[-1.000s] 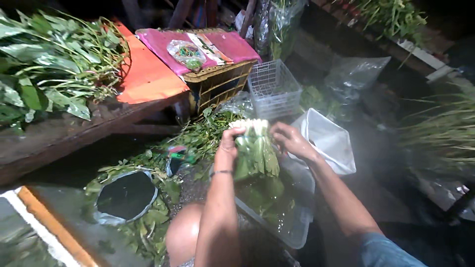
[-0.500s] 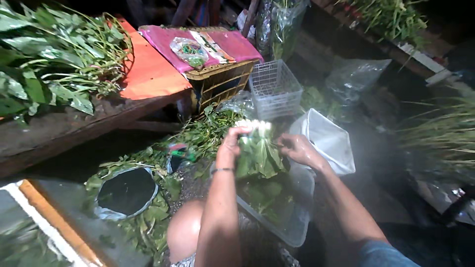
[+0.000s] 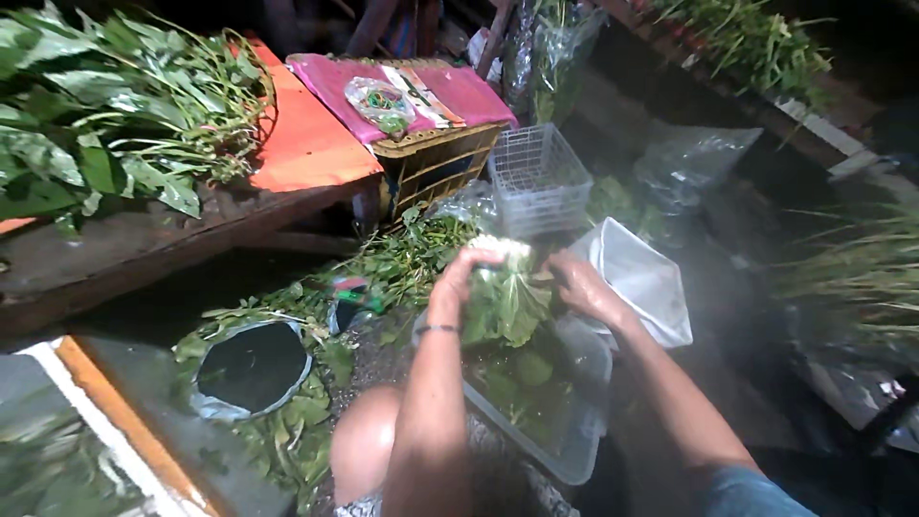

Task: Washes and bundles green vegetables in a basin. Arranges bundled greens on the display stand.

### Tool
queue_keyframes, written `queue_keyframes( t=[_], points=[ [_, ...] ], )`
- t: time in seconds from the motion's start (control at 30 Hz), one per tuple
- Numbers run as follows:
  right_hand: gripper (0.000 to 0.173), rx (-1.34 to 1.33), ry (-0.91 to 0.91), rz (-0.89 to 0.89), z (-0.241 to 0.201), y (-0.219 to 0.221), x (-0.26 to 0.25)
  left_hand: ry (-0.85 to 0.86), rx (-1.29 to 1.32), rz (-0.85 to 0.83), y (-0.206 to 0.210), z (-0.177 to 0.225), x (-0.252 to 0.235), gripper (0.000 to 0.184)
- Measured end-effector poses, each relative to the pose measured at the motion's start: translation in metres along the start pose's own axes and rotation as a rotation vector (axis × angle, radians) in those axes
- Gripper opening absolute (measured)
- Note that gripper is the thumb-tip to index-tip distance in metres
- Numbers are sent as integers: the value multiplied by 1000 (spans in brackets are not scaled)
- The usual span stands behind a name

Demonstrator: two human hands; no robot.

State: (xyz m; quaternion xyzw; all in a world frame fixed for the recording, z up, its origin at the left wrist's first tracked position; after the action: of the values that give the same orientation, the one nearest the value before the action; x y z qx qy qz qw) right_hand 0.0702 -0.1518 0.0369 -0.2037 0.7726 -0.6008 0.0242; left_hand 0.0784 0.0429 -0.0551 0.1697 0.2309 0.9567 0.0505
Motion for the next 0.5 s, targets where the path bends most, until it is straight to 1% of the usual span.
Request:
queue_keyframes(
  t=[0.1,0.17,0.23,0.3,0.4,0.47,0.5],
  points=[
    [18,-43,-52,207,4,3,-6,0,46,-10,1,-3,1,16],
    [18,-100,-87,270,9,4,-14,-4,124,-37,2,-2,2,10],
    [17,-186,-96,352,20,4,-23,28,224,-78,1,-5,1,8],
    [18,-267,-42,443,33,0,-33,60,284,-101,-3,-8,0,8],
    [21,-365,92,550,50,-11,-41,73,338,-51,-7,-12,0,10],
    [24,-364,152,559,60,-15,-48,98,351,11,-8,-10,2,9],
    [27,-301,145,510,63,-17,-50,122,364,30,-9,-10,2,10]
  ],
)
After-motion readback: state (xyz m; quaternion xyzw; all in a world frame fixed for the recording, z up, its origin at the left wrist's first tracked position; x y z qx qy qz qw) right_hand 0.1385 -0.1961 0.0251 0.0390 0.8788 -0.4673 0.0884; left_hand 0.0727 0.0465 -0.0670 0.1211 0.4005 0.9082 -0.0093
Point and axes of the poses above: each hand's wrist, its own x-axis away from the middle knuckle, its own y-axis out of the palm, z = x × y, the point moved 2 cm from there along -x, towards the middle knuckle
